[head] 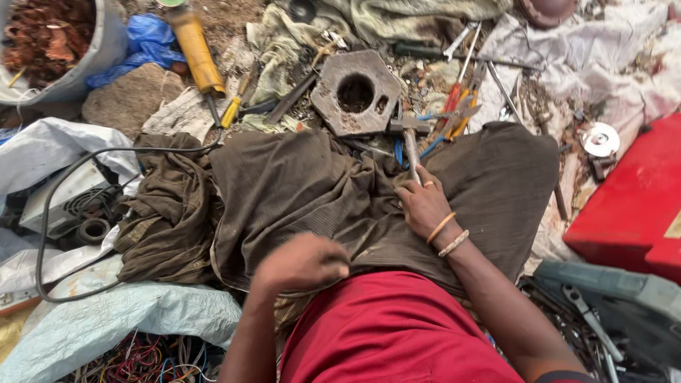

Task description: The person disassembles a small electric motor using pliers and a screwdriver, removes internal components, and places them on the ground. The person then reassembles the motor housing and secures it with a screwdriver.

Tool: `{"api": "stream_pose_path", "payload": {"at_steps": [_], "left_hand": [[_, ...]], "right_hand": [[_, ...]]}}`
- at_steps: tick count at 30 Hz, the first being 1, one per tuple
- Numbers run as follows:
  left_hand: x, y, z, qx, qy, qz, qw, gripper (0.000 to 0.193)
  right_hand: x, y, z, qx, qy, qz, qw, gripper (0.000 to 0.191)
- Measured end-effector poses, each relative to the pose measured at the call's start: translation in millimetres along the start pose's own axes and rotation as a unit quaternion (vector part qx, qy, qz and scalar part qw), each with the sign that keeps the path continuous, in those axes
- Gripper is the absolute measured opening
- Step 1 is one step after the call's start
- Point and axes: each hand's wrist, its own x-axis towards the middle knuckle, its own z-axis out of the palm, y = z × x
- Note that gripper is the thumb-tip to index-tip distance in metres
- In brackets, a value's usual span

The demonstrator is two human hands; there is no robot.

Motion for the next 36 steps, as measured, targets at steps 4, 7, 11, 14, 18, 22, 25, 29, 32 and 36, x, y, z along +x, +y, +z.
{"api": "stream_pose_path", "payload": {"at_steps": [4,7,11,14,18,22,25,29,32,36], "left_hand": [[34,-27,-36,0.027,0.191,0.029,0.981,0.029],[99,-63,-74,0.134,0.335,-0.009,0.932,0.026],[175,-115,-87,0.246,0.314,-0.14,0.906,0.029],[202,-135,-76,0.247,0.194,-0.212,0.925,0.031],[198,-132,-70,0.227,0.214,-0.149,0.938,0.036],[190,-123,-77,0.221,0.18,-0.185,0.941,0.046],[198,-125,-82,0.195,0.162,-0.174,0.952,0.046],[219,-135,-86,0.138,0.113,-0.169,0.969,0.049],[225,-143,-89,0.114,0.109,-0.143,0.977,0.05],[224,-148,-95,0.078,0.098,-0.134,0.983,0.049]], "right_hand": [[0,0,-2,0.007,-0.036,0.007,0.999,0.038],[2,-1,-8,-0.002,-0.052,0.007,0.999,0.039],[6,-4,-17,-0.025,-0.082,-0.001,0.996,0.039],[5,-6,-24,0.026,-0.058,0.016,0.998,0.04],[9,-11,-31,0.096,-0.002,0.063,0.993,0.038],[29,-9,-38,0.14,0.073,0.064,0.985,0.033],[69,8,-40,0.156,0.081,0.078,0.981,0.029],[166,49,-26,0.268,-0.031,0.224,0.936,0.029],[249,76,-1,0.213,0.041,0.051,0.975,0.024],[354,102,52,0.335,0.004,0.083,0.938,0.021]]}}
